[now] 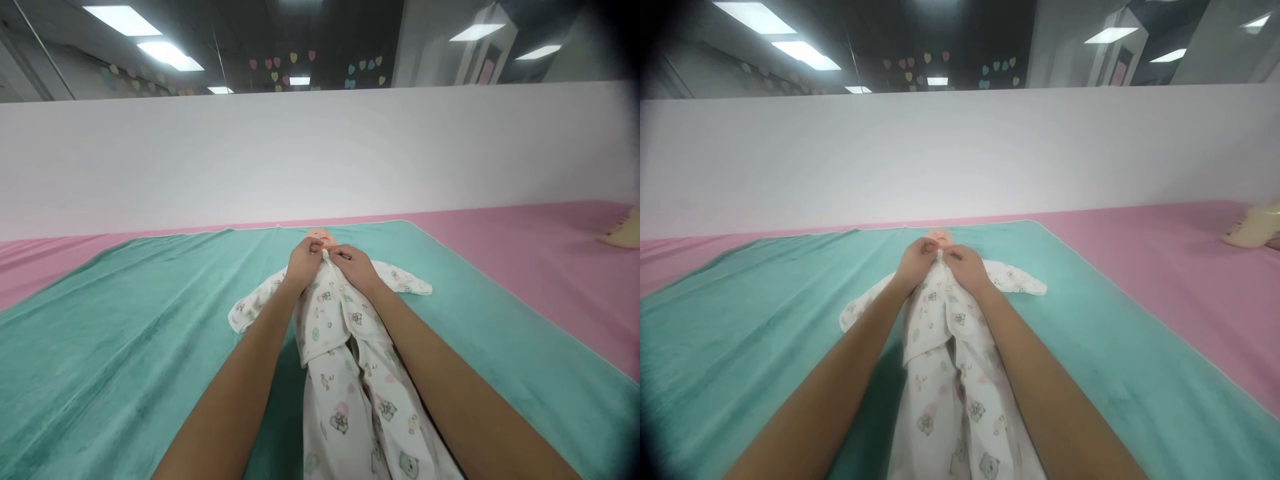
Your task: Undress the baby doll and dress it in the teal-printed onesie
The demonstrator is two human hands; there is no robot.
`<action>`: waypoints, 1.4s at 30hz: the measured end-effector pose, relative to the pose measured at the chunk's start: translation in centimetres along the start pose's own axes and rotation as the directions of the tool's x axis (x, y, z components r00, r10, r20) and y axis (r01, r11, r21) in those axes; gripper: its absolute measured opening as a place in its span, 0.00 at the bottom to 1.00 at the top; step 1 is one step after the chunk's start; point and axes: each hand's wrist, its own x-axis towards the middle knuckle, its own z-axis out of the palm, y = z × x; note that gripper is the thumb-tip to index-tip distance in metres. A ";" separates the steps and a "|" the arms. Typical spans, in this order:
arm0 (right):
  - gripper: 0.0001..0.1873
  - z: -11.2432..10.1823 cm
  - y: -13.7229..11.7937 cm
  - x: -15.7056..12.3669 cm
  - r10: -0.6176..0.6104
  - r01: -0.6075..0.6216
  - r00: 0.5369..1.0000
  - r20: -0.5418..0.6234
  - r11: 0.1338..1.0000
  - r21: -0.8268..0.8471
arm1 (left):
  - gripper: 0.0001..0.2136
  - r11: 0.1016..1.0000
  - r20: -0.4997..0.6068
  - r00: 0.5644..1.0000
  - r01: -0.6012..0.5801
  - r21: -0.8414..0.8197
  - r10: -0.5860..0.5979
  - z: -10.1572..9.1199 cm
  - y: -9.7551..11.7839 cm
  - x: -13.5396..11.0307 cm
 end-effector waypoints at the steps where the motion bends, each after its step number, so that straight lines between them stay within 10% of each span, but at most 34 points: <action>1: 0.09 0.0 0.0 0.0 -0.001 0.001 1.000 -0.001 1.000 -0.001 | 0.13 1.000 -0.008 1.000 -0.005 0.009 0.005 0.1 0.0 0.0; 42: 0.12 -0.3 0.8 0.2 0.033 -0.042 0.998 0.060 0.986 0.161 | 0.05 0.987 0.112 0.981 0.160 -0.006 -0.158 -0.8 0.9 -0.2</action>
